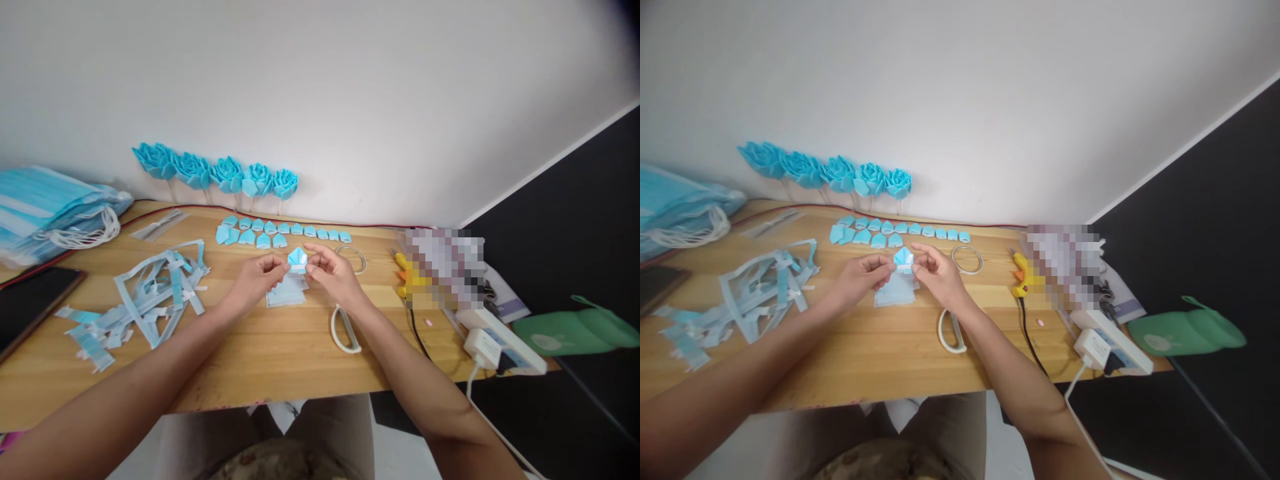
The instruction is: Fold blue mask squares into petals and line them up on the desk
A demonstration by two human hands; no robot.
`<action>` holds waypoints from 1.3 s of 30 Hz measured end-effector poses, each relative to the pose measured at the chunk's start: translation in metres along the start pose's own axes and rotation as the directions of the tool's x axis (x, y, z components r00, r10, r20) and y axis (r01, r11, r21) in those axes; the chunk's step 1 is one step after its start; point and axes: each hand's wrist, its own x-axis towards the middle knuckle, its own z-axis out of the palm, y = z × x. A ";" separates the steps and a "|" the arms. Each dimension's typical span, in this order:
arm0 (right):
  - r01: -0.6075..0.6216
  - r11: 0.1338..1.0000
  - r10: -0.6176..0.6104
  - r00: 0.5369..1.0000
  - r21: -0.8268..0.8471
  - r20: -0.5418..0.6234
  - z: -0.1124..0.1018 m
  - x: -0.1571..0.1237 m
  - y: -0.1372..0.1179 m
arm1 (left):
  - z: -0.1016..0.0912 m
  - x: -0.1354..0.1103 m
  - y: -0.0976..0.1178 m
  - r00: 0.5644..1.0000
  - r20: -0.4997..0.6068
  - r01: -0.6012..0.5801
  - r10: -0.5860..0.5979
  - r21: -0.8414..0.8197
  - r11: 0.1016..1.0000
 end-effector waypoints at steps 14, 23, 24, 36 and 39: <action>0.048 0.875 -0.120 0.986 -0.482 -0.120 -0.022 0.038 0.003 | -0.001 -0.002 0.009 0.999 -0.018 0.031 -0.029 0.118 0.993; 0.013 0.831 -0.099 0.987 -0.556 -0.125 -0.044 0.080 0.028 | 0.000 0.003 -0.002 0.999 0.025 -0.027 0.023 0.158 0.987; 0.001 0.854 -0.077 0.989 -0.520 -0.124 -0.045 0.081 0.033 | 0.000 0.003 -0.002 0.999 0.032 -0.033 0.028 0.165 0.986; 0.276 0.525 -0.345 0.934 -0.805 0.095 -0.036 0.074 0.027 | 0.002 0.000 -0.006 0.992 0.110 -0.095 0.068 0.268 0.959; 0.349 0.451 -0.366 0.912 -0.821 0.187 -0.037 0.077 0.034 | 0.002 0.002 -0.008 0.991 0.109 -0.111 0.082 0.289 0.951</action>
